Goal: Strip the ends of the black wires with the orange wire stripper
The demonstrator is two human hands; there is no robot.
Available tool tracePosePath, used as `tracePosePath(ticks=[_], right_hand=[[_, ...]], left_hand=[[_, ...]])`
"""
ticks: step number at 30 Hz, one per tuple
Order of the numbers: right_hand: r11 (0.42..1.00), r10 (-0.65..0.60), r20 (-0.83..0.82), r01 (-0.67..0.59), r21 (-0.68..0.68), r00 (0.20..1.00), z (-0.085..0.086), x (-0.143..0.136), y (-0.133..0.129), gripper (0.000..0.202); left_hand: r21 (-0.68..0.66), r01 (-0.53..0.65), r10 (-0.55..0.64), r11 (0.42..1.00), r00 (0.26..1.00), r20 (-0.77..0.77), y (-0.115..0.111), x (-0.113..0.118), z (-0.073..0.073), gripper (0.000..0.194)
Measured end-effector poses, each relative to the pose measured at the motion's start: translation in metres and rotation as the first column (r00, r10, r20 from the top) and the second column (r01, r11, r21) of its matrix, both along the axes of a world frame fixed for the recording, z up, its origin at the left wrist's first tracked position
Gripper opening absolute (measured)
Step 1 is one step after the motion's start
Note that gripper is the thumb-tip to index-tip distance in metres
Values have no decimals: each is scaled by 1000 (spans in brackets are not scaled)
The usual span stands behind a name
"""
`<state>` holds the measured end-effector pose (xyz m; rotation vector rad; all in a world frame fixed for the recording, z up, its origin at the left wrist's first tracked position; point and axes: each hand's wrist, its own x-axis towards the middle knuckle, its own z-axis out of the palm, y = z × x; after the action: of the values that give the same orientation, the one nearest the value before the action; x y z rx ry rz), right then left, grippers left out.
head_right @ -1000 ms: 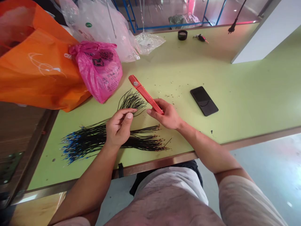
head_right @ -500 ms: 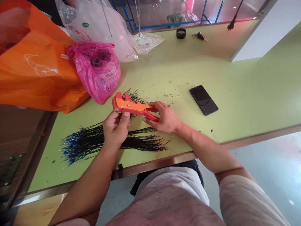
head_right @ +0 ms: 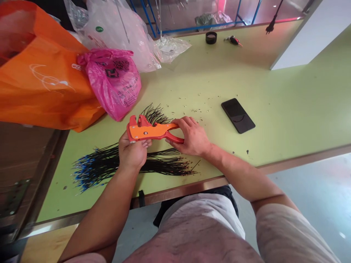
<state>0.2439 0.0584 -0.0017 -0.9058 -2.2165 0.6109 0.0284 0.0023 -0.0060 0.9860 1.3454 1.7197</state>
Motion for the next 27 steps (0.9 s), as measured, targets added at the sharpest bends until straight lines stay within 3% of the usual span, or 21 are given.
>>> tracePosePath(ticks=[8,14,22,27], right_hand=[[989,15,51,-23,147,999,1,0,-1,52],[993,-2,43,-3,122,999,1,0,-1,52],[992,-14,40,9,130,999,2,0,-1,52],[988,-29,12,26,149,1000,1,0,1,50]], left_hand=[[0,8,-8,1000,997,-72,1,-2,-4,35],[-57,43,-55,997,972,-226,0,-11,-13,27],[-55,24,-40,998,948,-315,1,-21,-12,31],[-68,41,-63,997,934,-353,-1,-20,-17,20]])
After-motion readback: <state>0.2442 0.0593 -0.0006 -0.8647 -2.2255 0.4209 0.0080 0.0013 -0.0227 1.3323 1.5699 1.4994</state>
